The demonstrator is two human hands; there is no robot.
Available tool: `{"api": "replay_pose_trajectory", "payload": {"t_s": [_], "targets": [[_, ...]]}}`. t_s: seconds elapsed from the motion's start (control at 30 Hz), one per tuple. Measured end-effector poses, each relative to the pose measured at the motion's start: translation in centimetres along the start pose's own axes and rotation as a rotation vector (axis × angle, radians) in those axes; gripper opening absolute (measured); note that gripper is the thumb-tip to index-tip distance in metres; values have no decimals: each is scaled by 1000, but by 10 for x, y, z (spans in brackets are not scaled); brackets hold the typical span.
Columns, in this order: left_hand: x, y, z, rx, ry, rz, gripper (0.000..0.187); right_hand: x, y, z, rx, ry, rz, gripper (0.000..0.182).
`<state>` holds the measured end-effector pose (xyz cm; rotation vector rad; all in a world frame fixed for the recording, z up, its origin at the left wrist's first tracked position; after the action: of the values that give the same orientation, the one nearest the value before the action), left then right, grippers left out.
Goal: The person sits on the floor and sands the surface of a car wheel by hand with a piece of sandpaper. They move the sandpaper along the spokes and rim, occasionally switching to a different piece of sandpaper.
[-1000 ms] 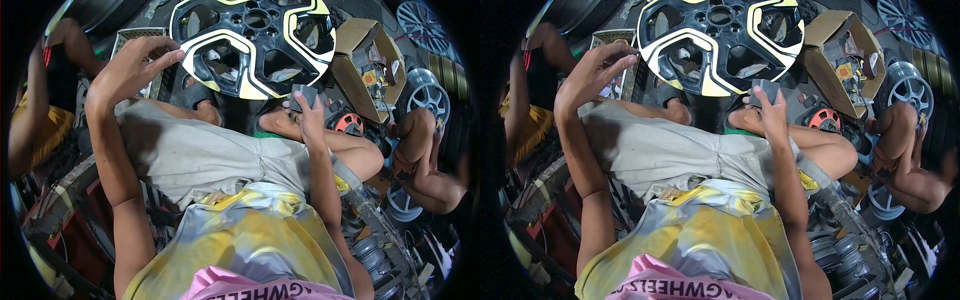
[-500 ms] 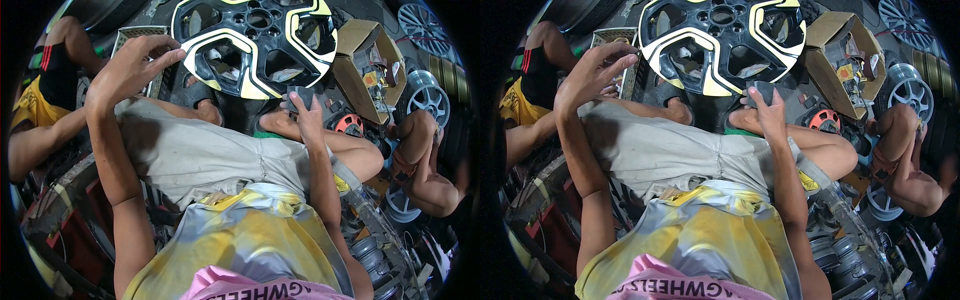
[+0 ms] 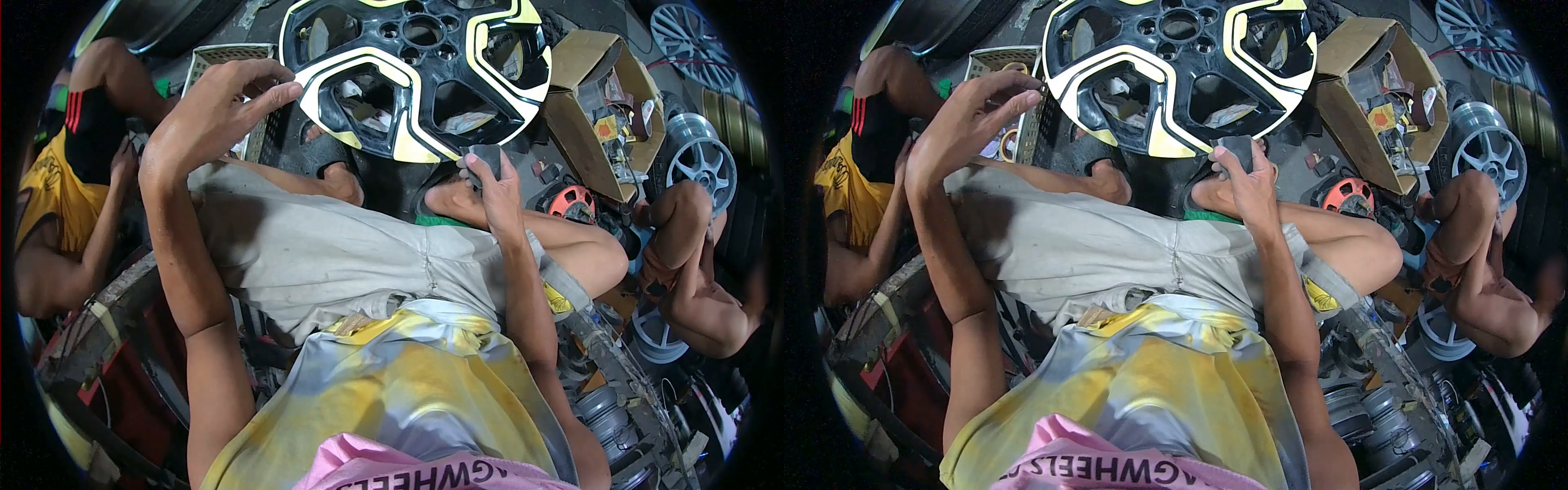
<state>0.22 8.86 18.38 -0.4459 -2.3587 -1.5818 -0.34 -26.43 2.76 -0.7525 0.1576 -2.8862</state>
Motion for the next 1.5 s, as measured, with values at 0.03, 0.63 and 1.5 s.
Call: {"api": "replay_pose_trajectory", "payload": {"t_s": [0.03, 0.63, 1.5], "targets": [[-1, -1, 2, -24, -1, -5, 52, -2, 2, -1, 17, 12, -5, 22], [6, 6, -5, -31, -49, -90, 47, 2, -39, 26, 816, 623, 157, 18], [5, 4, -2, -37, -87, -151, 42, -11, -72, 23, 950, 747, 207, 15]]}}
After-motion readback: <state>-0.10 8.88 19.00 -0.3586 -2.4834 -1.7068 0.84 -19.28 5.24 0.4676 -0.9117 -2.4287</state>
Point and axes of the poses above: each hand's wrist, its own x-axis away from the middle knuckle, its own y-axis out of the back of the hand, z = x × y, the point moved 9 cm from there along -x, towards the middle knuckle, and after that the axes turned 10 degrees about -x, right-handed, at the moved point
